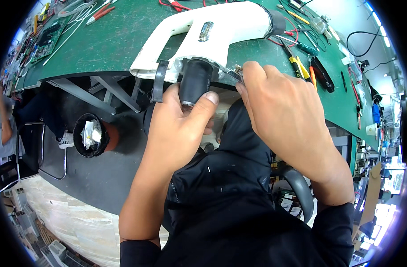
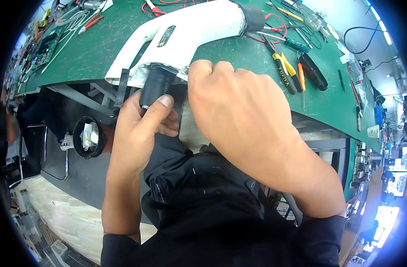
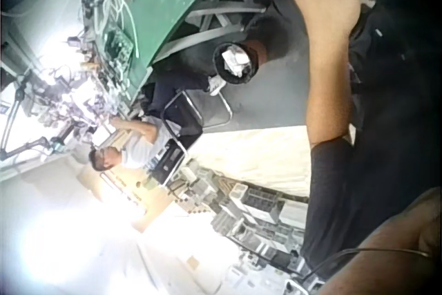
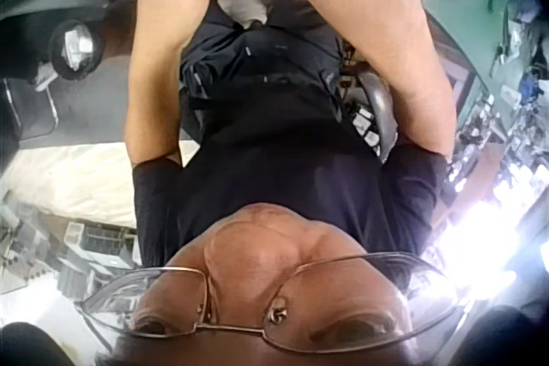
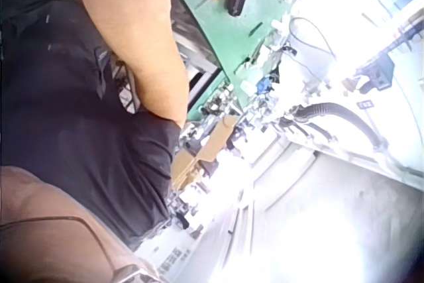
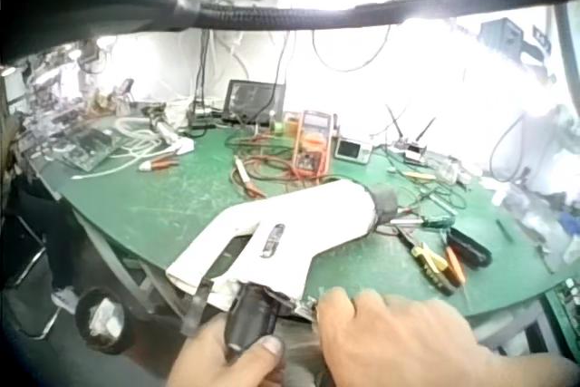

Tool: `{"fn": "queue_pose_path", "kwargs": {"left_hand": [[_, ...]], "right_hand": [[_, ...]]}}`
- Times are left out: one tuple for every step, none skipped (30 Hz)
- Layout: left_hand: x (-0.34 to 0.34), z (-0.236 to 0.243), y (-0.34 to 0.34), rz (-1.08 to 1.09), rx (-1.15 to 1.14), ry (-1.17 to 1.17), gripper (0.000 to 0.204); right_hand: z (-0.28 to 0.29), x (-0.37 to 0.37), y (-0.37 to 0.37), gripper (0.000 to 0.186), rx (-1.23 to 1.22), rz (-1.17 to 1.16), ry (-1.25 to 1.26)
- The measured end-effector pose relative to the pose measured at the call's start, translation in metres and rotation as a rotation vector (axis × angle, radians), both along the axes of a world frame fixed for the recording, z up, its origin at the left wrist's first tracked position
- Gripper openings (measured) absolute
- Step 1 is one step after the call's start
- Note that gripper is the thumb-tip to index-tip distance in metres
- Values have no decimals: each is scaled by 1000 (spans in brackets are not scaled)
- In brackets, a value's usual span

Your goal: The person uses a utility knife and pliers to remove plastic housing and tape from an electronic component on a workbench.

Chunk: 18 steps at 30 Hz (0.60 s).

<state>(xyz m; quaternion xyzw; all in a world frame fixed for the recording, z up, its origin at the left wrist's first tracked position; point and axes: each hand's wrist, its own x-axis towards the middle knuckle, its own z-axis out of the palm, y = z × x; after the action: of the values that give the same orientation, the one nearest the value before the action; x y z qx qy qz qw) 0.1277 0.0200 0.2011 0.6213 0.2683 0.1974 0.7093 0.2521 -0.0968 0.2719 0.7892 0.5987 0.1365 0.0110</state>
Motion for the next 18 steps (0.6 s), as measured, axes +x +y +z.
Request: {"fn": "queue_pose_path", "kwargs": {"left_hand": [[0, 0, 1, -13, -25, -12, 36], [0, 1, 1, -26, -51, -24, 35], [0, 1, 1, -24, -57, -23, 35], [0, 0, 0, -23, -64, -22, 34], [0, 0, 0, -22, -70, -22, 34], [0, -1, 1, -27, -65, -12, 34], [0, -3, 1, -33, -61, -1, 34], [0, -4, 2, -38, -56, 10, 34], [-1, -4, 2, -27, -52, 7, 35], [-1, -4, 2, -19, -50, 3, 36], [-1, -3, 2, -12, -48, -1, 37], [0, -1, 4, -18, -95, 8, 38], [0, 1, 6, -25, -141, 19, 40], [1, 2, 7, -32, -188, 30, 41], [1, 0, 6, -48, -196, 7, 44], [1, 0, 5, -28, -205, -8, 44], [1, 0, 4, -9, -213, -24, 43], [2, 1, 2, 10, -222, -40, 43]], "right_hand": [[2, -1, 1, 18, -13, 5, -27], [4, -2, 3, 18, -35, 11, -49], [7, -3, 5, 18, -57, 17, -71], [9, -3, 6, 18, -80, 21, -94], [12, -5, 8, 17, -102, 19, -108], [15, -6, 10, 16, -123, 17, -121], [18, -6, 12, 15, -146, 15, -134], [21, -6, 13, 13, -153, 39, -142], [24, -6, 15, 12, -159, 63, -150], [27, -6, 15, 11, -167, 83, -159], [29, -7, 17, 11, -176, 102, -193], [31, -9, 19, 11, -184, 121, -226], [33, -10, 20, 10, -193, 140, -257], [34, -9, 21, 10, -205, 135, -277], [35, -9, 21, 10, -219, 129, -296], [35, -9, 22, 10, -229, 128, -309], [36, -9, 22, 10, -261, 129, -325], [38, -8, 22, 11, -294, 130, -341]]}}
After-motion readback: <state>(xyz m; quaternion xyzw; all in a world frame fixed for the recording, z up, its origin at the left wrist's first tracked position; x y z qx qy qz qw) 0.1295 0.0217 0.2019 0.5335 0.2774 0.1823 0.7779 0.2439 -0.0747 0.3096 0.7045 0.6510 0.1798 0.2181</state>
